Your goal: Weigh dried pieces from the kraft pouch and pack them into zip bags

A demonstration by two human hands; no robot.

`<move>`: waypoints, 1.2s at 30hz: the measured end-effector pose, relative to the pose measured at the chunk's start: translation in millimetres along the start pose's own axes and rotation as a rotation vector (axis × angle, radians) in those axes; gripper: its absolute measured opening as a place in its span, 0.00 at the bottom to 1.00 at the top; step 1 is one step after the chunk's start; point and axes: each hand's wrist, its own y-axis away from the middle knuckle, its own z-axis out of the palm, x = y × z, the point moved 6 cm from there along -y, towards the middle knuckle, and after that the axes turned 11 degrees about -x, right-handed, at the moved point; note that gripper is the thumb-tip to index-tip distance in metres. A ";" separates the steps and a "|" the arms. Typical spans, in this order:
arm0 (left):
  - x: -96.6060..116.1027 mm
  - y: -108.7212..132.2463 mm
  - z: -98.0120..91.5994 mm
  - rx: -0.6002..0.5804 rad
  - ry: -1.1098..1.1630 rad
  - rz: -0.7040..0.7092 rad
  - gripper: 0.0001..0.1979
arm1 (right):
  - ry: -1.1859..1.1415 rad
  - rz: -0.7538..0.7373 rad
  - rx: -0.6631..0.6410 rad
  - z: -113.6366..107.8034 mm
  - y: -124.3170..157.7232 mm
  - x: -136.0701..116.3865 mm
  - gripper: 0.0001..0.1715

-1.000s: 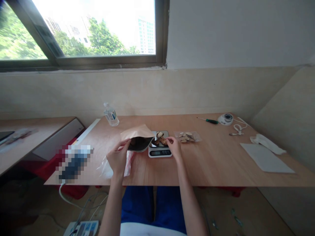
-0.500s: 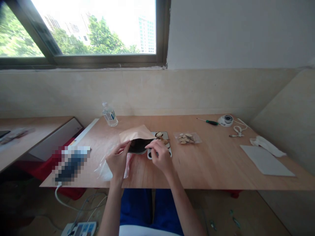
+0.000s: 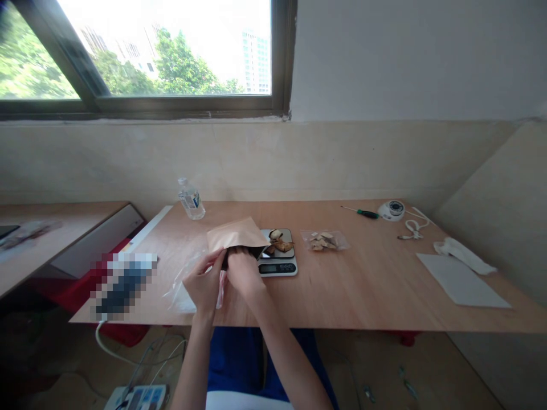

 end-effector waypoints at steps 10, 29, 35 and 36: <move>0.0 4.9 -1.5 0.070 0.041 0.024 0.07 | 0.058 0.191 -0.033 11.7 -21.5 5.4 0.20; 3.3 8.6 2.9 0.067 0.033 0.014 0.07 | -0.120 0.251 0.115 15.6 -19.8 26.0 0.20; 3.7 9.1 3.8 0.049 0.008 0.031 0.08 | -0.187 0.177 0.111 15.5 -16.7 28.6 0.18; 3.5 9.2 3.7 0.049 0.006 0.029 0.08 | -0.208 0.160 0.114 15.3 -15.9 28.3 0.18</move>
